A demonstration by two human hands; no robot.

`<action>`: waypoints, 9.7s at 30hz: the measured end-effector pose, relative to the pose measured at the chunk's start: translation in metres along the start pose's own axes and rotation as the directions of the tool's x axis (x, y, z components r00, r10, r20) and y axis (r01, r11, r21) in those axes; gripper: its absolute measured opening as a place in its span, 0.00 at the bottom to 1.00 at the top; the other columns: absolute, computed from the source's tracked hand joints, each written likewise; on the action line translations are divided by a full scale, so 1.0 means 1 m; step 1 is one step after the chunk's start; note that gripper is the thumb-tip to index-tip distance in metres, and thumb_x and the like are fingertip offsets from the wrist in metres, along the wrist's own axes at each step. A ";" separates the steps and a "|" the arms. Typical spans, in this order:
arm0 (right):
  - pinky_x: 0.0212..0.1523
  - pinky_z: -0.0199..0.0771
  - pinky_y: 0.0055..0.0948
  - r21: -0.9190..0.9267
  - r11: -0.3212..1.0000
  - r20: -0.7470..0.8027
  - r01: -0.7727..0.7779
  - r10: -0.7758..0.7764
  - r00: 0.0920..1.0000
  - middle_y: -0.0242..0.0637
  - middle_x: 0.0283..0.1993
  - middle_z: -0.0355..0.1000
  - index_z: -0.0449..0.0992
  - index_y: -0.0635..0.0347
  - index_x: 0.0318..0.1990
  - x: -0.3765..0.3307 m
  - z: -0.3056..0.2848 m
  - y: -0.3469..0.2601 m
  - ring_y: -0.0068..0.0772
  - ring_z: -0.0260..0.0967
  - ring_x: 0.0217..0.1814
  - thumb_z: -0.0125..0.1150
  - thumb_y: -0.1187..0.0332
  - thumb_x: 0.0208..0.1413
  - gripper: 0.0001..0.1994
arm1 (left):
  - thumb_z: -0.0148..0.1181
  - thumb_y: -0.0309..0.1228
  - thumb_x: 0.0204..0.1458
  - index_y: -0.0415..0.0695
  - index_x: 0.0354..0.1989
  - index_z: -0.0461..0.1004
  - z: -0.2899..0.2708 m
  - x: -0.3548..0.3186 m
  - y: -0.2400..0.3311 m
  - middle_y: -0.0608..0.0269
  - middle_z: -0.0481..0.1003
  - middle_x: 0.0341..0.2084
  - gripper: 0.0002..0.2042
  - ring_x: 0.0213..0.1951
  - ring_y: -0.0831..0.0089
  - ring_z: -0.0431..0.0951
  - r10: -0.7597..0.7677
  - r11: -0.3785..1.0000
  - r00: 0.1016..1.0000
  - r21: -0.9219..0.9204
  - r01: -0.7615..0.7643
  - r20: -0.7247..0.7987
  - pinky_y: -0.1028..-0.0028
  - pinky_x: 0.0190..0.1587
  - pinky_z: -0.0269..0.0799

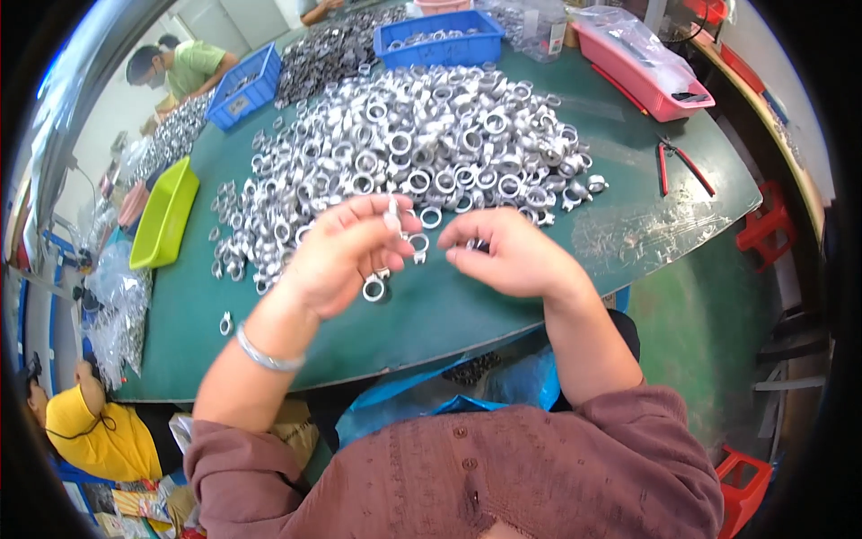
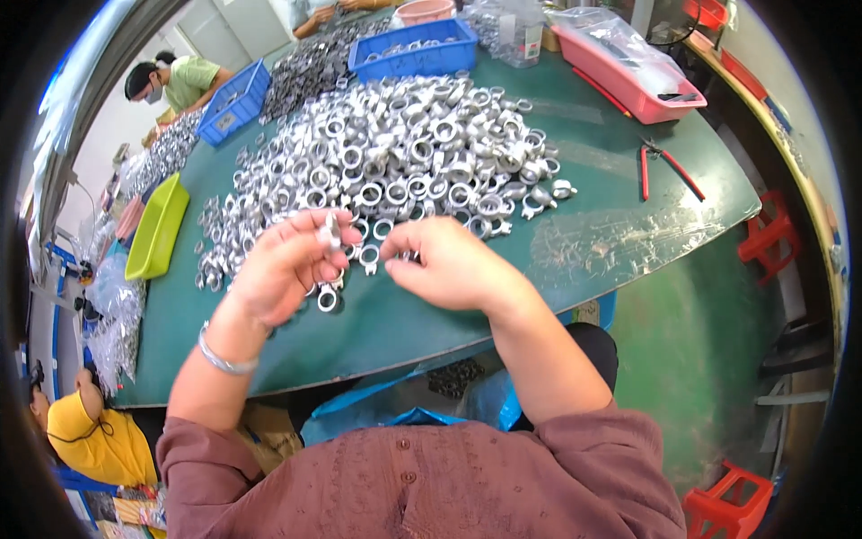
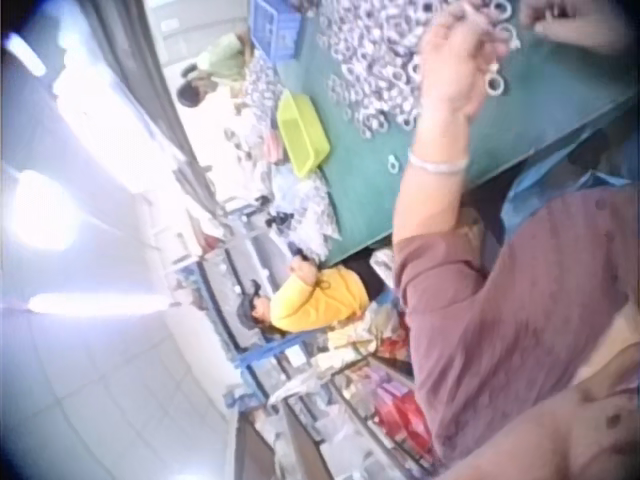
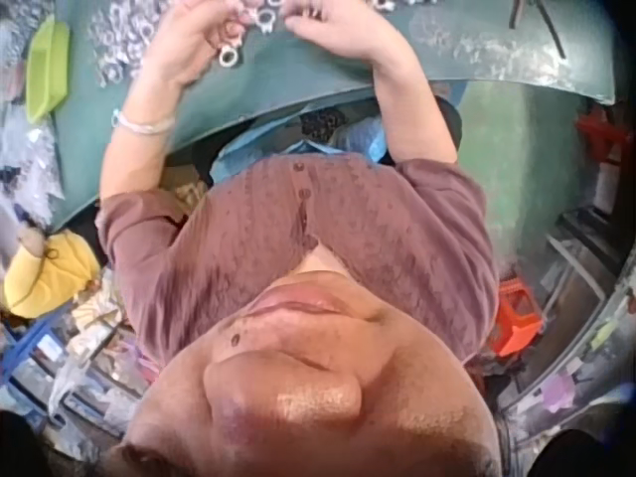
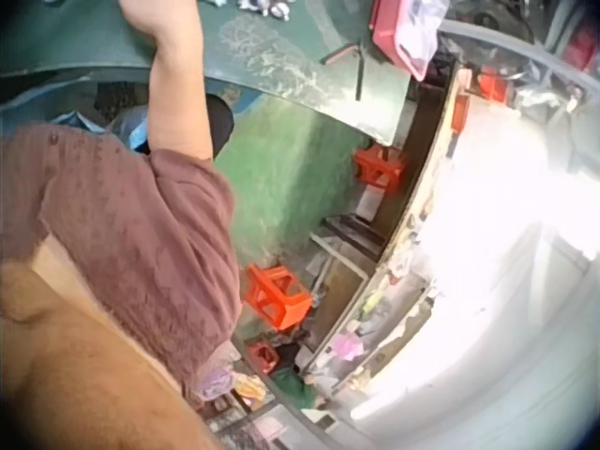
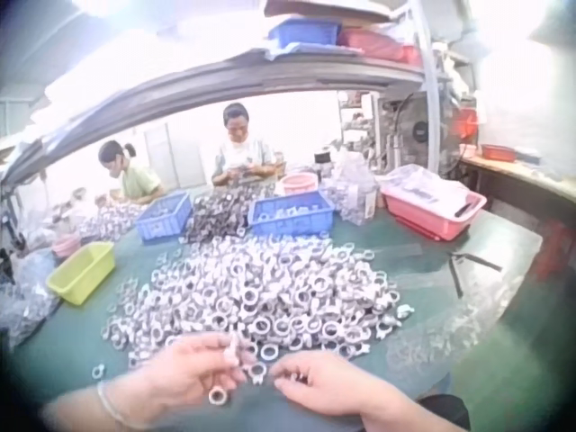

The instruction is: The person picks up metal ring-like components from a pile, rotates them by hand to check for defects, and uses pliers to press a smaller pin or attachment into the side of the ring.

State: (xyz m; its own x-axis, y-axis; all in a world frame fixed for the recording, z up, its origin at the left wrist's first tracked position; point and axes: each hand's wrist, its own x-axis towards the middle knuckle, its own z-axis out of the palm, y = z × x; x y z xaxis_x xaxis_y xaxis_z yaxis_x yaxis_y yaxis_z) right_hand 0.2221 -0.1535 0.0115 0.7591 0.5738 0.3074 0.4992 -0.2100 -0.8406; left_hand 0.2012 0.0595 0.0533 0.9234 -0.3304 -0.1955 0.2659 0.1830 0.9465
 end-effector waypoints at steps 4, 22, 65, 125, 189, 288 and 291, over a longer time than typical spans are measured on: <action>0.35 0.70 0.37 -0.148 0.989 0.047 -0.011 0.018 0.999 0.46 0.29 0.72 0.75 0.62 0.30 0.002 0.002 -0.003 0.46 0.71 0.32 0.54 0.69 0.43 0.08 | 0.49 0.28 0.54 0.36 0.42 0.69 -0.014 0.091 0.056 0.59 0.74 0.36 0.11 0.35 0.76 0.75 0.012 0.994 1.000 0.106 -0.010 -0.023 0.82 0.36 0.73; 0.35 0.69 0.22 0.310 0.951 -0.077 -0.007 0.032 0.997 0.36 0.40 0.67 0.65 0.64 0.50 0.000 0.004 0.005 0.22 0.64 0.36 0.46 0.80 0.46 0.20 | 0.49 0.30 0.54 0.36 0.44 0.67 -0.039 0.150 0.076 0.59 0.72 0.34 0.12 0.32 0.73 0.73 0.302 0.912 0.928 0.350 -0.214 -0.219 0.77 0.35 0.72; 0.29 0.65 0.15 0.343 0.939 -0.176 0.010 0.053 0.983 0.28 0.33 0.69 0.74 0.60 0.43 -0.001 0.045 -0.009 0.13 0.63 0.29 0.60 0.76 0.48 0.13 | 0.52 0.22 0.50 0.37 0.34 0.73 -0.011 0.002 -0.052 0.67 0.73 0.22 0.05 0.23 0.84 0.71 0.370 0.821 0.929 0.464 -0.333 0.013 0.84 0.24 0.66; 0.39 0.69 0.19 0.581 0.804 -0.280 0.130 0.047 0.959 0.32 0.41 0.70 0.69 0.65 0.46 -0.003 0.040 -0.005 0.20 0.67 0.39 0.53 0.79 0.49 0.14 | 0.59 0.20 0.45 0.36 0.43 0.66 0.001 -0.001 -0.054 0.63 0.74 0.33 0.15 0.35 0.81 0.74 0.569 0.748 0.817 0.356 -0.560 0.089 0.82 0.35 0.70; 0.35 0.69 0.18 0.370 0.928 -0.263 0.049 0.054 0.963 0.32 0.30 0.72 0.71 0.66 0.33 -0.005 0.044 -0.013 0.17 0.69 0.34 0.52 0.78 0.52 0.03 | 0.51 0.28 0.54 0.36 0.47 0.65 -0.001 0.002 -0.055 0.60 0.73 0.34 0.13 0.34 0.76 0.74 0.308 0.949 0.951 0.070 -0.308 0.016 0.77 0.37 0.72; 0.28 0.65 0.16 0.501 0.865 -0.240 0.013 0.124 0.963 0.26 0.27 0.70 0.73 0.64 0.33 -0.004 0.044 -0.005 0.14 0.63 0.27 0.56 0.74 0.51 0.04 | 0.58 0.21 0.47 0.35 0.45 0.67 0.008 -0.003 -0.061 0.62 0.70 0.33 0.15 0.34 0.76 0.74 0.527 0.831 0.849 0.190 -0.523 0.030 0.80 0.38 0.72; 0.29 0.65 0.16 0.553 0.833 -0.206 -0.021 0.161 0.965 0.27 0.27 0.70 0.73 0.64 0.33 -0.004 0.042 -0.009 0.14 0.63 0.27 0.56 0.73 0.51 0.05 | 0.58 0.20 0.48 0.35 0.45 0.67 0.005 -0.002 -0.064 0.60 0.72 0.33 0.15 0.33 0.76 0.75 0.531 0.820 0.847 0.234 -0.522 0.027 0.80 0.37 0.72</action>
State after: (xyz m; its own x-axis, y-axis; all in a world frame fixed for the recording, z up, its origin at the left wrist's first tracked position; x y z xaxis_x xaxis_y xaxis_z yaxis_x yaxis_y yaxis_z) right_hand 0.1965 -0.1208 -0.0007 0.8991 0.3569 0.2534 0.1690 0.2508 -0.9532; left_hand 0.1809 0.0440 -0.0051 0.9157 -0.2072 0.3443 -0.3287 0.1064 0.9384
